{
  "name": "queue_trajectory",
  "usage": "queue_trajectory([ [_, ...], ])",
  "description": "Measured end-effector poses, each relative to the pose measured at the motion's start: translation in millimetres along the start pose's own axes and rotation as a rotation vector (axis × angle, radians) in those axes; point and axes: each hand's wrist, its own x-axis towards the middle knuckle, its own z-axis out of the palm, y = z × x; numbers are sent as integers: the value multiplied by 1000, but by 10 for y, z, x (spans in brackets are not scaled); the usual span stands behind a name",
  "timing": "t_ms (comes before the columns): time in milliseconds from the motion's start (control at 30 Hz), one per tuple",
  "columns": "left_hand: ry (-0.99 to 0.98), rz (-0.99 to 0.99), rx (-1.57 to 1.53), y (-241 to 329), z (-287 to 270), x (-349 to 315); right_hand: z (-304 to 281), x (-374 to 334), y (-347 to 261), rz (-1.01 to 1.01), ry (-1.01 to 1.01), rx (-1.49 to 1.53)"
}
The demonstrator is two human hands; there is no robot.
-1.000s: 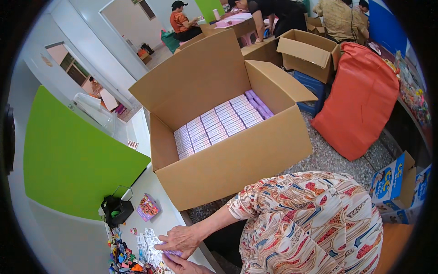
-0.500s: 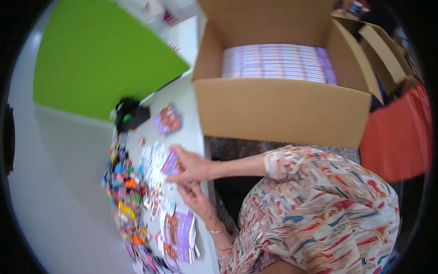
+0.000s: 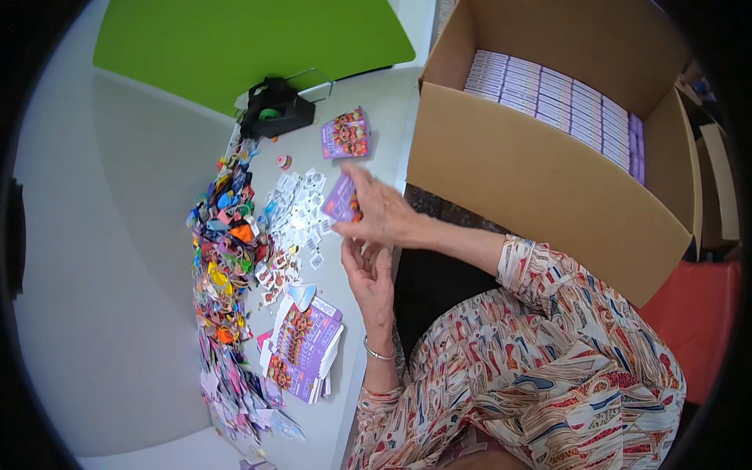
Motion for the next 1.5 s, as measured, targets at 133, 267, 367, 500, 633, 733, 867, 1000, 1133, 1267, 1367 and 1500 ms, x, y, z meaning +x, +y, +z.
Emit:
queue_trajectory([
  [133, 94, 88, 395, 162, -86, -165, -20, 441, 139, -132, 119, -385],
  [267, 52, 190, 630, 207, -181, -349, 161, 800, 448, -274, 119, -691],
  [367, 65, 163, 690, 371, -335, -541, 178, 963, 530, -294, 83, -870],
  [500, 104, 233, 864, 486, -726, -699, 237, 1124, 711, -199, 8, -913],
  [633, 188, 313, 1230, 636, -1338, -635, 161, 1085, 857, -416, 139, -973],
  [733, 197, 231, 1349, 676, -1724, -525, 244, 898, 453, -518, 236, -809],
  [867, 85, 150, 1330, 790, -1870, -250, 315, 531, 91, -557, 149, -632],
  [1000, 15, 96, 1430, 720, -2094, -120, 379, 7, -157, -502, -95, -467],
  [1133, -137, 4, 1617, 655, -2133, -107, 585, -535, -285, -477, -407, -159],
  [1267, -195, -57, 1543, 549, -2133, -97, 824, -840, -450, -460, -566, -45],
  [1367, -163, 21, 1480, 502, -2121, -128, 912, -868, -496, -504, -590, -141],
  [1500, -53, 145, 1463, 561, -2130, -129, 998, -918, -522, -517, -541, -196],
])
